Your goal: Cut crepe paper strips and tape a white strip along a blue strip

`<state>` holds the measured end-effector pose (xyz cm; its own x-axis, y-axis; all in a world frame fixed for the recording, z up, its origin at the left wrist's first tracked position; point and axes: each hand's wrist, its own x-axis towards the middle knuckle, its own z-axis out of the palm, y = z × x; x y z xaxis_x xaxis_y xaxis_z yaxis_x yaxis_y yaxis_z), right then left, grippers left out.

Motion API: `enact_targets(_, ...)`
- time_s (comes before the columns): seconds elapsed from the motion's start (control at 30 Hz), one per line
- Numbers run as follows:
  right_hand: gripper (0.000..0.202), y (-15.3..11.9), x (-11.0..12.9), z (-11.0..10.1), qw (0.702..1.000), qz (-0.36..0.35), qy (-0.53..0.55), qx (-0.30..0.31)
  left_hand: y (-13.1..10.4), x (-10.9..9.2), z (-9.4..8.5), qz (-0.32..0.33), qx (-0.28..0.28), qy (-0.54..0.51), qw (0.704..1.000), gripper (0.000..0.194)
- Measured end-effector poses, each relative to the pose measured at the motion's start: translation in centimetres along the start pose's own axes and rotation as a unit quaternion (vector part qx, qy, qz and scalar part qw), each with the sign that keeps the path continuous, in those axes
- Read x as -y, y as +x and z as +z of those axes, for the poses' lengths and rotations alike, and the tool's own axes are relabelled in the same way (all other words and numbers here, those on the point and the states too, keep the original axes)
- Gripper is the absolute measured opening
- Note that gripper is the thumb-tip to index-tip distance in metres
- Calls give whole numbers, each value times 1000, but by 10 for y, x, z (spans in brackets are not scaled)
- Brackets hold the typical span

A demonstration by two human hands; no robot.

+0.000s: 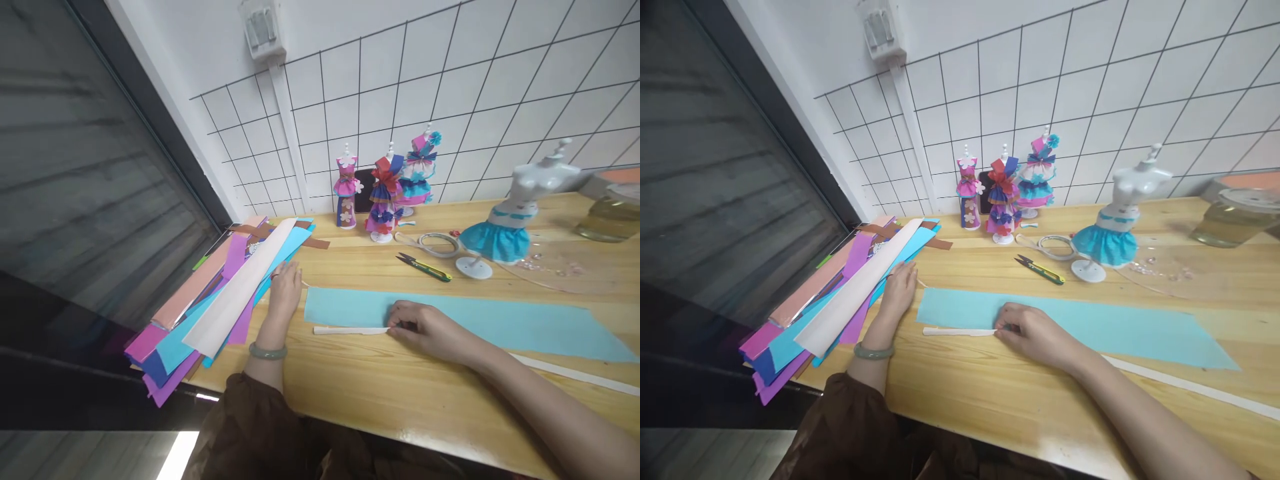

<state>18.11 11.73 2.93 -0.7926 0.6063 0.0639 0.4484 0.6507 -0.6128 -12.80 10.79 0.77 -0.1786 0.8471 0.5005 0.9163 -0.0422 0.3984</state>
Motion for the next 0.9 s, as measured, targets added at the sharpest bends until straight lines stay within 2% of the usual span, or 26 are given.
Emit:
enact_targets(0.1,22,-2,2,-1,1000,-15,-9,-4,-6,-5,6,58,108,-52,991,31)
enact_targets(0.17,22,-3,2,-1,1000,-20,-14,-7,-8,-3,11,63,137,-48,987,29)
enact_targets(0.27,21,-3,2,-1,999,-25,-19,-12,-5,4,15,18,88,-17,996,29)
enact_targets(0.33,21,-3,2,-1,999,-25,-20,-13,-1,4,11,-9,49,-31,998,33)
enact_targets(0.43,20,-3,2,-1,999,-23,-22,-12,-1,-14,-4,-29,25,-121,992,36)
enact_targets(0.5,21,-2,1,-1,999,-21,-23,-13,-5,-35,-15,-27,78,-193,978,35)
enact_targets(0.6,21,-2,0,-1,999,-22,-21,-15,-17,-68,-26,9,249,-251,936,31)
enact_targets(0.67,21,-2,0,-1,1000,-21,-16,-15,-25,-84,-27,45,316,-237,918,30)
enact_targets(0.73,21,-3,1,-1,1000,-17,-15,-17,-33,-93,-25,84,341,-204,914,26)
enact_targets(0.8,22,-3,1,-2,1000,-12,-17,-21,-39,-96,-21,108,340,-175,918,19)
enact_targets(0.9,23,-4,3,-3,999,-11,-15,-28,-43,-94,-20,104,325,-162,926,17)
